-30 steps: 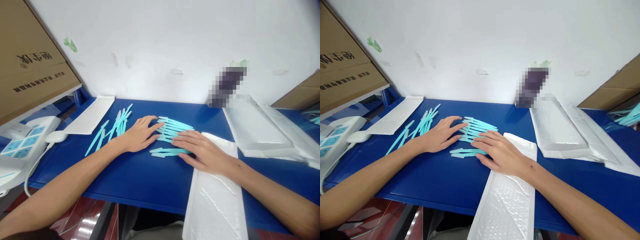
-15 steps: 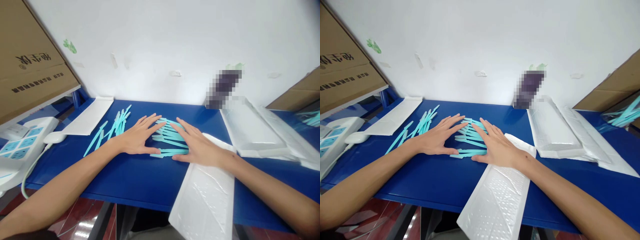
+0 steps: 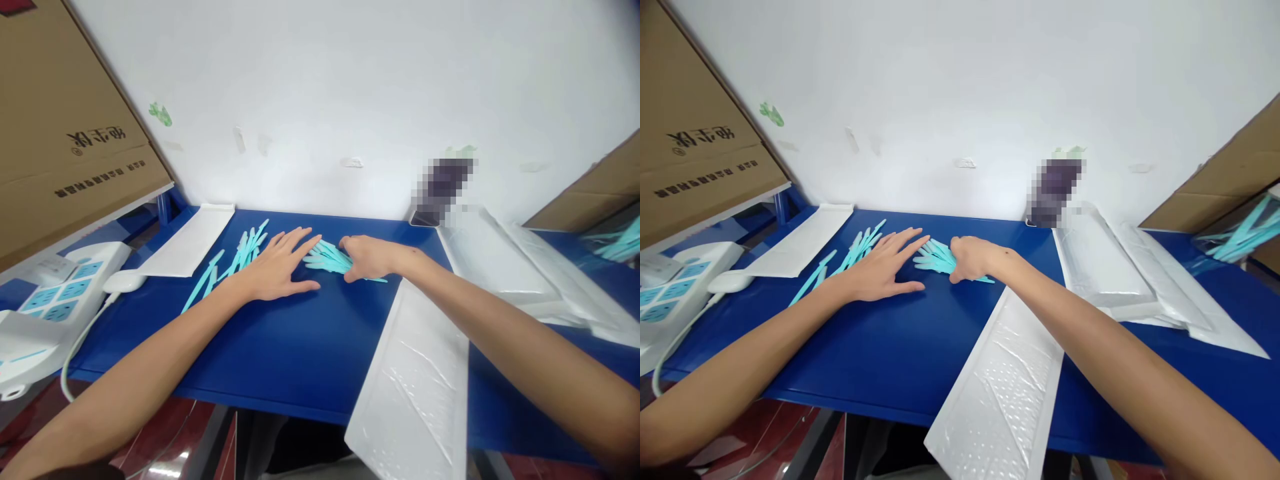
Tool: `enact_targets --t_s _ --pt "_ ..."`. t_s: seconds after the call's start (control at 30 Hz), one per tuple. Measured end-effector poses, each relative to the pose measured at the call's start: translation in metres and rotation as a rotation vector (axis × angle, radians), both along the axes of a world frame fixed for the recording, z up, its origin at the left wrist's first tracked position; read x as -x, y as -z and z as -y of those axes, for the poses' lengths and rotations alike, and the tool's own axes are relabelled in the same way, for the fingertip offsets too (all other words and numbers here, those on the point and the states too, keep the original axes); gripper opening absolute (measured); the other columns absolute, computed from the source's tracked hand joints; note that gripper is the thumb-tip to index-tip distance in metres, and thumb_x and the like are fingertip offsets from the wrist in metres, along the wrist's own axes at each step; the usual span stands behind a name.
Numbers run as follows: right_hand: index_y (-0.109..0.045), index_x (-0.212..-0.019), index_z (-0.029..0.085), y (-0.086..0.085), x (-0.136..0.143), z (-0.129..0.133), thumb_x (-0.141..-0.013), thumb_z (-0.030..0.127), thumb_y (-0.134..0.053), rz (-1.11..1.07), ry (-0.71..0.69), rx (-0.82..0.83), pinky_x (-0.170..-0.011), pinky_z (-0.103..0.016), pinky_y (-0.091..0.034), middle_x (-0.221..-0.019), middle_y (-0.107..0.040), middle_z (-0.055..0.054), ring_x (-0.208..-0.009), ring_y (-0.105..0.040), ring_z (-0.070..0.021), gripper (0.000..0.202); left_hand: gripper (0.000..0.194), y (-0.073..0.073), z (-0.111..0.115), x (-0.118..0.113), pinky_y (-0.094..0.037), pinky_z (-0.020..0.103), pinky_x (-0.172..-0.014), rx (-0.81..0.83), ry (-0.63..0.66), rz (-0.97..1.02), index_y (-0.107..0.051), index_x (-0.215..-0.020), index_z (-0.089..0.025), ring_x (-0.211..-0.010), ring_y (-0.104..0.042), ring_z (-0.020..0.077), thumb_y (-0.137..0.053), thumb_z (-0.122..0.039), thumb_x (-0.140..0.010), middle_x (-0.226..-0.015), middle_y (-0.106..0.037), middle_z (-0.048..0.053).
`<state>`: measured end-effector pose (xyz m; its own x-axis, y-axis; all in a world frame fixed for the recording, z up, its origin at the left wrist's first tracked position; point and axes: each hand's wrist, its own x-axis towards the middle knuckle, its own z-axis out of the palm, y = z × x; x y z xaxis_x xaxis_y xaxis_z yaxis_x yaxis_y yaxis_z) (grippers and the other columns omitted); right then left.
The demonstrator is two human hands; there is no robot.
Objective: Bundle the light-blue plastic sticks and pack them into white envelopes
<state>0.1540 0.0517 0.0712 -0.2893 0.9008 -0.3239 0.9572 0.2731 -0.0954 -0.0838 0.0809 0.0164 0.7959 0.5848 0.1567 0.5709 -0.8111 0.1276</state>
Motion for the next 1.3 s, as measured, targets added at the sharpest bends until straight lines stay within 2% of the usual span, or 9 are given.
enact_targets --t_s 0.1,0.3,0.43,0.67,0.8,0.93,1.1,1.17,1.3 --pt "-0.065 -0.12 0.007 -0.001 0.012 -0.001 -0.08 0.027 -0.073 0.065 0.014 0.0 -0.063 -0.032 -0.052 -0.104 -0.074 -0.018 -0.086 -0.073 -0.0278 0.045 0.089 0.008 -0.005 0.0 -0.018 0.063 -0.124 0.002 -0.082 -0.019 -0.016 -0.164 -0.019 -0.157 -0.018 0.0391 -0.042 -0.071 -0.097 -0.17 -0.018 0.019" --pt "-0.065 -0.12 0.006 0.009 0.032 -0.002 -0.08 0.005 -0.062 0.127 -0.032 -0.094 -0.076 -0.035 -0.055 -0.119 -0.07 -0.024 -0.107 -0.071 -0.0325 0.04 0.087 0.006 -0.007 -0.001 -0.016 0.063 -0.124 0.113 -0.111 -0.076 -0.016 -0.164 -0.017 -0.158 -0.013 0.038 -0.036 -0.071 -0.099 -0.17 -0.019 0.018" --pt "-0.069 -0.113 0.011 0.019 0.032 -0.002 -0.083 0.005 -0.059 0.109 -0.101 -0.121 -0.078 -0.033 -0.055 -0.116 -0.072 -0.019 -0.103 -0.072 -0.029 0.033 0.076 0.007 -0.007 0.0 -0.022 0.063 -0.122 0.104 -0.063 -0.052 -0.032 -0.16 -0.019 -0.156 -0.022 0.0388 -0.036 -0.067 -0.101 -0.165 -0.032 0.018" --pt "-0.062 -0.122 0.011 0.038 0.025 0.003 -0.094 0.013 -0.041 -0.024 -0.114 -0.3 -0.084 -0.042 -0.052 -0.119 -0.069 -0.021 -0.105 -0.069 -0.033 0.036 0.058 0.01 -0.014 0.002 -0.04 0.052 -0.113 0.131 0.042 0.057 -0.044 -0.152 -0.018 -0.138 -0.048 0.0334 -0.041 -0.052 -0.104 -0.148 -0.053 0.018" --pt "-0.059 -0.124 0.013 0.045 0.024 0.005 -0.095 0.023 -0.043 -0.158 -0.071 -0.328 -0.076 -0.039 -0.05 -0.107 -0.072 -0.018 -0.09 -0.071 -0.031 0.034 0.051 -0.01 -0.011 0.006 -0.045 0.049 -0.107 0.12 0.116 0.16 -0.051 -0.145 -0.02 -0.126 -0.054 0.0303 -0.05 -0.048 -0.102 -0.134 -0.061 0.014" --pt "-0.059 -0.106 0.019 0.046 0.024 0.005 -0.097 0.031 -0.047 -0.363 -0.099 -0.329 -0.072 -0.027 -0.046 -0.098 -0.072 -0.005 -0.082 -0.067 -0.0177 0.019 0.045 -0.039 -0.002 0.003 -0.047 0.047 -0.107 0.142 0.218 0.429 -0.058 -0.137 -0.025 -0.126 -0.056 0.0282 -0.057 -0.047 -0.098 -0.136 -0.062 0.011" --pt "-0.042 -0.071 0.021 0.042 0.032 0.011 -0.092 0.043 -0.058 -1.021 -0.053 -0.278 -0.057 -0.025 -0.037 -0.063 -0.049 0.005 -0.057 -0.044 -0.0094 0.034 0.036 -0.08 0.012 -0.031 -0.057 0.036 -0.089 0.276 0.192 0.887 -0.071 -0.11 -0.017 -0.107 -0.067 0.0238 -0.052 -0.046 -0.1 -0.117 -0.07 0.01" --pt "-0.04 -0.067 0.021 0.04 0.037 0.015 -0.088 0.045 -0.063 -1.21 0.0 -0.21 -0.052 -0.025 -0.035 -0.057 -0.044 0.006 -0.052 -0.041 -0.0088 0.039 0.036 -0.095 0.019 -0.05 -0.057 0.033 -0.084 0.322 0.195 0.913 -0.074 -0.098 -0.015 -0.094 -0.07 0.0198 -0.049 -0.041 -0.102 -0.1 -0.074 0.007" --pt "-0.051 -0.067 0.02 0.038 0.039 0.02 -0.082 0.046 -0.068 -1.342 0.015 -0.108 -0.051 -0.027 -0.043 -0.055 -0.053 0.002 -0.053 -0.054 -0.0132 0.035 0.031 -0.109 0.033 -0.081 -0.056 0.026 -0.073 0.323 0.252 0.772 -0.075 -0.079 -0.014 -0.076 -0.071 0.014 -0.053 -0.025 -0.098 -0.079 -0.074 0.003"
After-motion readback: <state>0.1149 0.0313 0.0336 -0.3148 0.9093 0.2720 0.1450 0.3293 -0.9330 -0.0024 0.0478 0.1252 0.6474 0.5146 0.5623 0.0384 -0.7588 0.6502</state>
